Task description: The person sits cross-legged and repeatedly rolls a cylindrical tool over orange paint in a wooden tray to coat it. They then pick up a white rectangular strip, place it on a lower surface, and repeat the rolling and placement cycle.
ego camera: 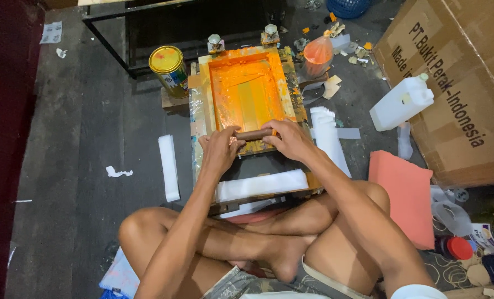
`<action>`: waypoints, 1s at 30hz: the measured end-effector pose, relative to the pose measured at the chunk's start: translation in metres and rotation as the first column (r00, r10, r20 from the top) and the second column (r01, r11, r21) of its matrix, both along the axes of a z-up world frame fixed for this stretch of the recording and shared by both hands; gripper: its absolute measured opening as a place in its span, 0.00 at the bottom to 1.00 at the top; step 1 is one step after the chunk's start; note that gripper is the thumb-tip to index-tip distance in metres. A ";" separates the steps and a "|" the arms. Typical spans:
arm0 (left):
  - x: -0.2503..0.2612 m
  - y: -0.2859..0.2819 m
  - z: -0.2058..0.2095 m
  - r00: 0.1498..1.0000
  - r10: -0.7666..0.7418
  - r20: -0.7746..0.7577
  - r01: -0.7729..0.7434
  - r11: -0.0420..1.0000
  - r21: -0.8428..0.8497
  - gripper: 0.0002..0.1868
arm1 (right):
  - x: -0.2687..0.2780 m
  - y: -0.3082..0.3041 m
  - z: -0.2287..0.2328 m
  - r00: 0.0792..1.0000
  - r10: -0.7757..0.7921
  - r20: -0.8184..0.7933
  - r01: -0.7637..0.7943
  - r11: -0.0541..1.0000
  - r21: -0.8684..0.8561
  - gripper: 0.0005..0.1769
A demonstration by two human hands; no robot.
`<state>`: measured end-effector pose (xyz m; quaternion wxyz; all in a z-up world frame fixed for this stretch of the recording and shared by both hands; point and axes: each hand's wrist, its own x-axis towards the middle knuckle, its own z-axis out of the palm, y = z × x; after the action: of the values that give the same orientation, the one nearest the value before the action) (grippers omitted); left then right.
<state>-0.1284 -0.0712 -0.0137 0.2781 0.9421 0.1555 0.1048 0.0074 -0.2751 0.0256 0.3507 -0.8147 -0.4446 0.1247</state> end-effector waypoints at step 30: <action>0.121 0.068 -0.001 0.976 0.158 0.152 -0.143 0.984 -0.103 0.14 | 0.119 0.103 -0.041 0.966 -0.139 0.216 0.121 0.988 0.095 0.16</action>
<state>-0.0072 -0.0029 -0.0150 0.3237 0.9024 0.2084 0.1934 0.1260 -0.1720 -0.0154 0.3389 -0.8362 -0.4311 -0.0086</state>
